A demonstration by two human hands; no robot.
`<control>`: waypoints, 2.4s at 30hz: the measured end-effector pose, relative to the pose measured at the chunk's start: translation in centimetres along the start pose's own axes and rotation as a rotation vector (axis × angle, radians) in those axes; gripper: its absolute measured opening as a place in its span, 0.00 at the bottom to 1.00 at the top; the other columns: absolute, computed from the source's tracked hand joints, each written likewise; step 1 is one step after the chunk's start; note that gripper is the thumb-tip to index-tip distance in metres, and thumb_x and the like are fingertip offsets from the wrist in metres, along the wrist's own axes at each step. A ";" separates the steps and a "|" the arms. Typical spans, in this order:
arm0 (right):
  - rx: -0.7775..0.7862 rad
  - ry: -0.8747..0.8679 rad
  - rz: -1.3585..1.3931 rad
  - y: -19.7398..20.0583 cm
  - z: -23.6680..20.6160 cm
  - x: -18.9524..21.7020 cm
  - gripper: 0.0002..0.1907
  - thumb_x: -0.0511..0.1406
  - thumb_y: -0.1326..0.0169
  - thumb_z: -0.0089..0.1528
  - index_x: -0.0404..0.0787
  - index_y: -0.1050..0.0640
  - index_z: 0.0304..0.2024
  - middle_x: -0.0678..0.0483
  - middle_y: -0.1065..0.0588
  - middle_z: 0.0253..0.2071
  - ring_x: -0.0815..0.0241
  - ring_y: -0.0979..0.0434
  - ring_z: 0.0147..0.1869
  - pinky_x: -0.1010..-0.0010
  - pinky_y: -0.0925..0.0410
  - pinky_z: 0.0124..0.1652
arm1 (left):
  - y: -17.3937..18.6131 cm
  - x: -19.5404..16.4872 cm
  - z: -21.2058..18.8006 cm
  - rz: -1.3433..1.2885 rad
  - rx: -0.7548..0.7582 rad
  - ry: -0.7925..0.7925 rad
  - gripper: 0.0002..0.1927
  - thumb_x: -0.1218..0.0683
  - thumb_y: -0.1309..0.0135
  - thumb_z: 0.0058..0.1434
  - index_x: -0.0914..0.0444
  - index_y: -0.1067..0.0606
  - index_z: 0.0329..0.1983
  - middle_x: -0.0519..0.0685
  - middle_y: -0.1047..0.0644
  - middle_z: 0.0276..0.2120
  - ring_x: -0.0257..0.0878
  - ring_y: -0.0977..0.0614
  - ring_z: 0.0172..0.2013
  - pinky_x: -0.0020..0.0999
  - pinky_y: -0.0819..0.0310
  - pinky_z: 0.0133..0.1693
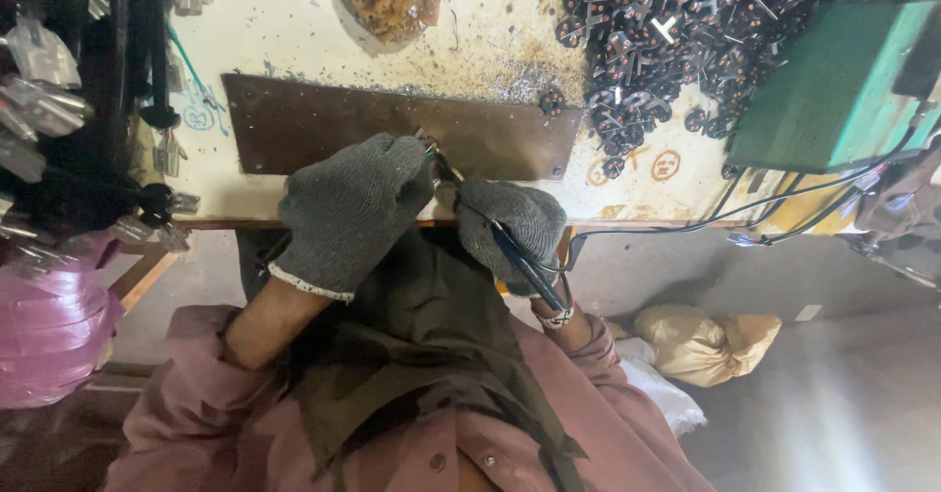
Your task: The person, wearing gloves, sits at a workbench covered with many small metal and plastic parts and assembles small electrical components one at a time. They hold a component in one hand and use a screwdriver-like tool in the other hand to work on each part, then set it down and pick up the next piece.
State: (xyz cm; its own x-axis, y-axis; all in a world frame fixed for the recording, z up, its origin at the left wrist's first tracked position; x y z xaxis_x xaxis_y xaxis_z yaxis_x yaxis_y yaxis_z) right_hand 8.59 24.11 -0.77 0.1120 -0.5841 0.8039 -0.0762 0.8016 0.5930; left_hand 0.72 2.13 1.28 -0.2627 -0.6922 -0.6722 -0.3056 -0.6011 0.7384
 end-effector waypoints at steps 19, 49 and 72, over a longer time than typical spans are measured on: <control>0.133 -0.032 0.123 1.4 3.4 3.2 0.12 0.33 0.36 0.62 0.37 0.21 0.46 0.50 0.20 0.36 0.51 0.16 0.37 0.66 0.26 0.39 | 0.5 0.1 0.0 -0.119 -0.065 -0.024 0.05 0.54 0.40 0.64 0.59 0.23 0.40 0.51 0.23 0.31 0.48 0.19 0.31 0.43 0.24 0.32; 0.116 -0.054 -0.122 0.6 2.5 1.6 0.14 0.38 0.33 0.57 0.45 0.17 0.45 0.50 0.18 0.41 0.49 0.16 0.43 0.62 0.25 0.44 | 0.8 0.0 0.1 -0.052 0.045 0.006 0.04 0.54 0.43 0.66 0.58 0.23 0.41 0.50 0.23 0.31 0.49 0.18 0.32 0.44 0.25 0.32; -0.268 0.159 -0.033 1.0 -1.6 0.8 0.13 0.38 0.44 0.73 0.34 0.27 0.53 0.49 0.26 0.42 0.58 0.28 0.42 0.70 0.31 0.41 | 1.7 0.5 -0.9 -0.067 -0.009 -0.068 0.03 0.54 0.44 0.63 0.56 0.23 0.38 0.51 0.24 0.31 0.51 0.19 0.32 0.46 0.27 0.31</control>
State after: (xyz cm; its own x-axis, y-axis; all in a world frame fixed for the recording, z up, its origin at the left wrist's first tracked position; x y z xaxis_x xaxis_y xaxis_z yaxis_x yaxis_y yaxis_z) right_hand 10.21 24.70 0.38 0.2656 -0.5997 0.7548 0.1912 0.8002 0.5685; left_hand 0.90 0.37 2.27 -0.3035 -0.6218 -0.7220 -0.3162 -0.6490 0.6919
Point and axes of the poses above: each hand's wrist, its own z-axis towards the middle knuckle, its own y-axis out of the back of the hand, x = y × z, the point moved 1 cm from there along z, towards the middle knuckle
